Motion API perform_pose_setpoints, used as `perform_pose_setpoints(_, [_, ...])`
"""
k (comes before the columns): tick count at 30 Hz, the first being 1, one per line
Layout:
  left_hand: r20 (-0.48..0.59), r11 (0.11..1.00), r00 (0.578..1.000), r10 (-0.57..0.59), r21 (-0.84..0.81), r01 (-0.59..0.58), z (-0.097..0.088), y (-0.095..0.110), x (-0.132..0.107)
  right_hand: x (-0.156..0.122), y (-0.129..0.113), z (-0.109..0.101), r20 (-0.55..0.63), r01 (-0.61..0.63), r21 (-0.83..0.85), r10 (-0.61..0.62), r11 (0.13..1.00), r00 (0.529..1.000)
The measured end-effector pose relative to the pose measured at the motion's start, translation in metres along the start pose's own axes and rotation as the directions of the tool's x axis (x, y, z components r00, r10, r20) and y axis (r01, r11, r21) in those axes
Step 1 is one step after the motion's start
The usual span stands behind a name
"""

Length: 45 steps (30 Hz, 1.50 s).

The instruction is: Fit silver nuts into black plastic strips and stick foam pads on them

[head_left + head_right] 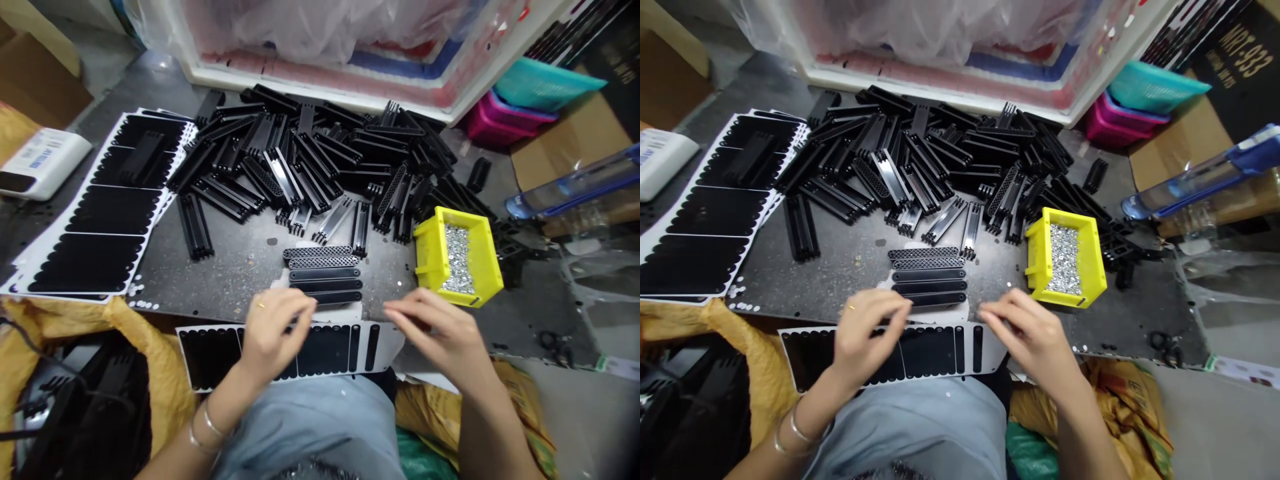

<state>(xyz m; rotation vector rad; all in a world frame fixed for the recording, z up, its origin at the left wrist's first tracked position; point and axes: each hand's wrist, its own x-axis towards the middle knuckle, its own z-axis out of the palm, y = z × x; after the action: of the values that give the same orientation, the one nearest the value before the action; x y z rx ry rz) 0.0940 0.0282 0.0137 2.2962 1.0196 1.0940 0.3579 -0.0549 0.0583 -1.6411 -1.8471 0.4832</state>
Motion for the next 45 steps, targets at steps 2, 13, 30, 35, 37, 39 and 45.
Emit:
perform_pose_setpoints(2, [0.131,0.975,0.972,0.198,-0.125,-0.182,0.014,0.014,-0.015,-0.028,0.002,0.005,0.100,-0.057,0.002,0.056,0.998,0.993])
perform_pose_setpoints(13, [0.261,0.953,0.918,0.300,-0.132,-0.273,0.059,0.013,-0.045,-0.064,0.025,0.051,-0.043,-0.057,0.035,0.058,0.998,0.997])
perform_pose_setpoints(30, [0.268,0.960,0.930,0.250,-0.196,-0.202,0.061,0.014,-0.051,-0.071,0.015,0.005,0.245,-0.156,0.325,0.076,0.933,0.966])
perform_pose_setpoints(35, [0.239,0.959,0.940,0.244,-0.206,-0.196,0.065,0.020,-0.051,-0.056,0.009,-0.033,0.110,-0.236,0.719,0.229,0.654,0.967])
perform_pose_setpoints(37, [0.199,0.950,0.947,0.252,-0.238,-0.203,0.057,0.025,-0.046,-0.028,0.000,-0.024,-0.021,-0.180,0.644,0.253,0.743,0.967])
perform_pose_setpoints(39, [0.148,0.940,0.956,0.252,-0.272,-0.206,0.040,0.027,-0.036,0.011,-0.009,0.000,-0.082,-0.124,0.357,0.163,0.926,0.983])
perform_pose_setpoints(45, [-0.030,0.945,0.948,-0.316,-0.098,0.312,-0.014,-0.019,0.009,0.101,-0.014,0.072,0.004,0.277,0.064,-0.278,0.959,0.961])
